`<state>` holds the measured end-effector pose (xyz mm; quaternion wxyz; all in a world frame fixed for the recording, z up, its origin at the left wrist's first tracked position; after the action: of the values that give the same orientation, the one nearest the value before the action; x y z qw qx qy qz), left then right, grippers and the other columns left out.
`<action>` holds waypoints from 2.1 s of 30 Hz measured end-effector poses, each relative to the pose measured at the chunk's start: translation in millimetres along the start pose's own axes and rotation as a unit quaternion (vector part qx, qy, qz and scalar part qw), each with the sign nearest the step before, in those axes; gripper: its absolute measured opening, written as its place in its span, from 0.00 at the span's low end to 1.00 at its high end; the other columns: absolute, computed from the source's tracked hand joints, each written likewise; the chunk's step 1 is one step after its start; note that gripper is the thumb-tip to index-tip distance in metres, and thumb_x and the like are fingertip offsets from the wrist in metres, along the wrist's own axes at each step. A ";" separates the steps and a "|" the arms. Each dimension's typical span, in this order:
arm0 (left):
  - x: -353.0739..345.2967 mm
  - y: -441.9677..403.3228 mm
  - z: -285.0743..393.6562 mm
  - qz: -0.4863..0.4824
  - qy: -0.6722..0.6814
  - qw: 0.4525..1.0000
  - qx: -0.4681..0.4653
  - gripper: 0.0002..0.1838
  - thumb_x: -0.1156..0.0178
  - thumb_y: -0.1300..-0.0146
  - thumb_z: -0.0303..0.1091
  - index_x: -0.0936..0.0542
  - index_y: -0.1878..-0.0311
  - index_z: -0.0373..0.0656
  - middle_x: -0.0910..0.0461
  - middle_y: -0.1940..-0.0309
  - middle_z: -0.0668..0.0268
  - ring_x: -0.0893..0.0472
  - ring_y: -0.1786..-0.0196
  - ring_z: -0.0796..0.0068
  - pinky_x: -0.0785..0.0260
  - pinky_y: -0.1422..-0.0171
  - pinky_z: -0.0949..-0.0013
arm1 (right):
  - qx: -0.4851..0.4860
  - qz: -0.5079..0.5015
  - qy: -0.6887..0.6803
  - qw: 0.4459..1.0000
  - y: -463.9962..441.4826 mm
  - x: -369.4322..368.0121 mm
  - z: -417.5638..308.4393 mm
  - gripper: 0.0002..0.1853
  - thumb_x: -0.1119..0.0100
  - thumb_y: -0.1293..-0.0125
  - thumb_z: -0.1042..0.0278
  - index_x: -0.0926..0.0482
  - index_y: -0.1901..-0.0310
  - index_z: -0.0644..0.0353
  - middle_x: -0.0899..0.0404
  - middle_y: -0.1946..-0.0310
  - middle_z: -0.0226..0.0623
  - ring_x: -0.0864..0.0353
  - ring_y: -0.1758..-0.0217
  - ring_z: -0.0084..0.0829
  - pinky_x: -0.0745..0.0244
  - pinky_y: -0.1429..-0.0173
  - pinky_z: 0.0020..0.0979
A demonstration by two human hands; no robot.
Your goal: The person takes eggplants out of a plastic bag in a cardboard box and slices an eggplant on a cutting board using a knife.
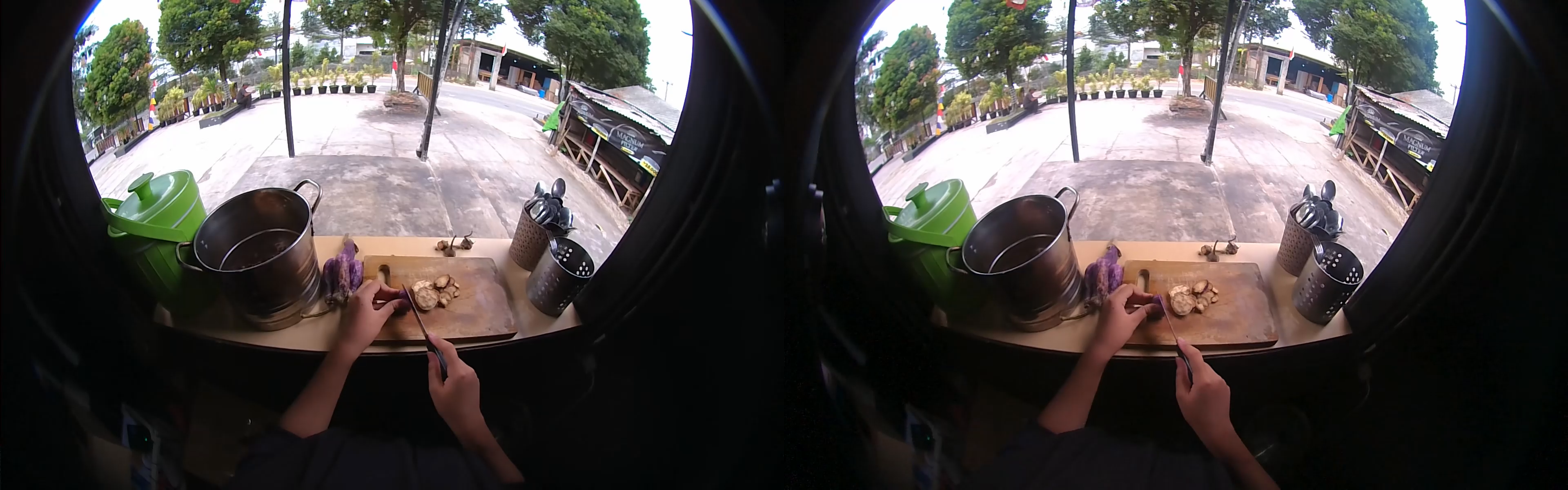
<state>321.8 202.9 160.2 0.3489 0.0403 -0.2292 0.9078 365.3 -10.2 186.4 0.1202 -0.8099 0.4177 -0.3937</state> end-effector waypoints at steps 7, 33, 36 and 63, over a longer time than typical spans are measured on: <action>-0.7 -0.4 -4.9 -0.009 0.008 1.000 0.009 0.12 0.29 0.39 0.26 0.21 0.57 0.33 0.18 0.59 0.61 0.13 0.54 0.70 0.18 0.49 0.69 | -0.032 -0.049 -0.013 0.998 0.5 -11.7 7.9 0.19 0.40 0.29 0.69 0.26 0.38 0.56 0.16 0.58 0.52 0.15 0.56 0.52 0.20 0.56 0.44; -0.7 0.5 3.6 -0.017 0.002 1.000 -0.006 0.10 0.30 0.38 0.24 0.22 0.60 0.31 0.19 0.62 0.60 0.14 0.56 0.71 0.19 0.51 0.69 | 0.026 -0.026 0.061 0.997 -28.7 -27.7 -4.1 0.22 0.45 0.27 0.68 0.26 0.33 0.56 0.19 0.70 0.50 0.16 0.69 0.50 0.22 0.66 0.46; -0.4 0.6 9.9 -0.014 -0.008 1.000 -0.020 0.10 0.29 0.39 0.24 0.22 0.60 0.31 0.19 0.62 0.59 0.14 0.56 0.71 0.19 0.51 0.69 | -0.004 -0.058 0.058 0.997 -38.3 -30.7 -3.2 0.21 0.46 0.27 0.67 0.26 0.34 0.56 0.18 0.69 0.53 0.16 0.67 0.53 0.22 0.65 0.48; -1.3 1.7 8.3 -0.015 -0.001 1.000 -0.008 0.09 0.30 0.38 0.23 0.21 0.60 0.32 0.18 0.61 0.62 0.14 0.55 0.75 0.20 0.50 0.72 | -0.029 -0.097 0.037 0.994 -66.7 -49.7 3.6 0.21 0.50 0.25 0.65 0.31 0.33 0.57 0.17 0.68 0.57 0.17 0.64 0.60 0.24 0.59 0.55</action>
<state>321.0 197.3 166.7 0.3627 0.0423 -0.2361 0.9005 389.8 69.1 192.2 0.0420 -0.8344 0.3532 -0.4210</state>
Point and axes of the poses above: each hand's wrist, its own y-axis away from the middle knuckle, its own x-axis out of the back of the hand, z = x × y, the point moved 10 cm from there along -y, towards the middle knuckle
